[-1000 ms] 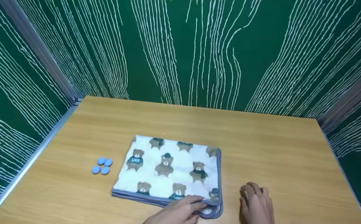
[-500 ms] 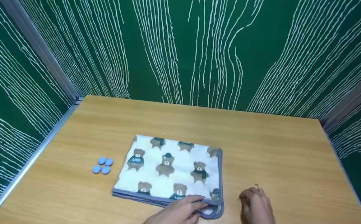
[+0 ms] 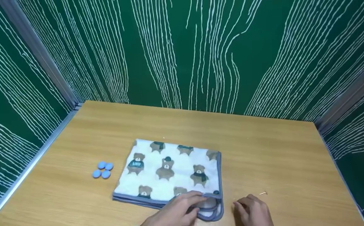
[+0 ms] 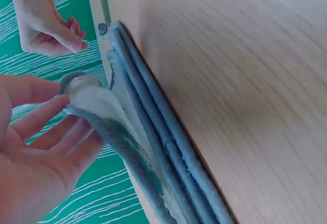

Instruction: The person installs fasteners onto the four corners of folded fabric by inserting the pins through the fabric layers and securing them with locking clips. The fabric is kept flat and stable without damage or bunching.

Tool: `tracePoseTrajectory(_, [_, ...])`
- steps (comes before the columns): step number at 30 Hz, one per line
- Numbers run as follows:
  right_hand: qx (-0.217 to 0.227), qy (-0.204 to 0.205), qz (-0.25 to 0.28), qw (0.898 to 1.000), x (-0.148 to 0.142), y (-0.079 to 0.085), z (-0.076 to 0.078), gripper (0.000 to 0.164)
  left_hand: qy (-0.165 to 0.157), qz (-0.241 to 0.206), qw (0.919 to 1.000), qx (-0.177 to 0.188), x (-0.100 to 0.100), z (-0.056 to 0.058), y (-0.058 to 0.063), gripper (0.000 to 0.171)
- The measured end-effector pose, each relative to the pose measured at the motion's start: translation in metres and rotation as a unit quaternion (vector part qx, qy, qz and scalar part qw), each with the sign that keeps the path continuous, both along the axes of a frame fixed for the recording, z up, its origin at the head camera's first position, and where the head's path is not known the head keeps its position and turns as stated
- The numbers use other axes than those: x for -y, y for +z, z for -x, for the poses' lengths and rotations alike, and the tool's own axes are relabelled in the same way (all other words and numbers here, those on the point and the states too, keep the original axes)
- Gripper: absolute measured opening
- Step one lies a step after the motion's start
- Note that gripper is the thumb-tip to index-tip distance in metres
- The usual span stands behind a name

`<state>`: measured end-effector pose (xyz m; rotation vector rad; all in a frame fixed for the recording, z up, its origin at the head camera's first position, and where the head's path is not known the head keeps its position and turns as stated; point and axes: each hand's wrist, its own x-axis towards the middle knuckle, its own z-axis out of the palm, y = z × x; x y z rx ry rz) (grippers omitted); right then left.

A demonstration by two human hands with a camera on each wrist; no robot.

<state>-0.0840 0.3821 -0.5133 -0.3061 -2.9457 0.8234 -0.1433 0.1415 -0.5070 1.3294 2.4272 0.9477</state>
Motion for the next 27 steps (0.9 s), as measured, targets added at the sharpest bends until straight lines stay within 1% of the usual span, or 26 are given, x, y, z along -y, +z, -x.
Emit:
tracePoseTrajectory(2, [0.007,-0.002,0.003,1.0,0.006,0.003,-0.001,0.009,0.001,-0.022,0.9997,0.015,0.001,0.001,0.001,0.038])
tracePoseTrajectory(5, [0.025,-0.015,0.015,0.999,0.013,0.007,-0.001,0.017,0.006,-0.045,0.9987,0.022,0.004,0.003,0.003,0.038])
tracePoseTrajectory(6, [0.021,-0.017,0.02,0.999,0.016,0.008,-0.002,0.017,0.008,-0.054,0.9983,0.023,0.005,0.004,0.004,0.038])
tracePoseTrajectory(9, [-0.045,-0.008,0.027,0.999,0.023,0.009,-0.004,0.014,0.017,-0.075,0.9968,0.023,0.007,0.004,0.007,0.039])
tracePoseTrajectory(12, [-0.114,0.007,0.029,0.993,0.03,0.01,-0.006,0.024,0.023,-0.1,0.9947,0.012,0.009,0.005,0.009,0.04])
tracePoseTrajectory(13, [-0.123,0.01,0.028,0.992,0.032,0.01,-0.006,0.026,0.027,-0.107,0.9939,0.008,0.01,0.005,0.01,0.04])
tracePoseTrajectory(17, [-0.11,0.012,0.036,0.993,0.041,0.015,-0.002,0.025,0.04,-0.132,0.9904,-0.005,0.013,0.006,0.012,0.041])
tracePoseTrajectory(19, [-0.118,0.019,0.039,0.992,0.045,0.016,0.001,0.025,0.045,-0.138,0.9893,-0.004,0.014,0.007,0.014,0.04])
tracePoseTrajectory(23, [-0.156,0.038,0.042,0.986,0.054,0.017,0.006,0.028,0.051,-0.14,0.9888,0.001,0.017,0.008,0.017,0.038])
tracePoseTrajectory(27, [-0.162,0.041,0.051,0.985,0.062,0.02,0.011,0.028,0.054,-0.14,0.9886,0.016,0.019,0.009,0.021,0.039])
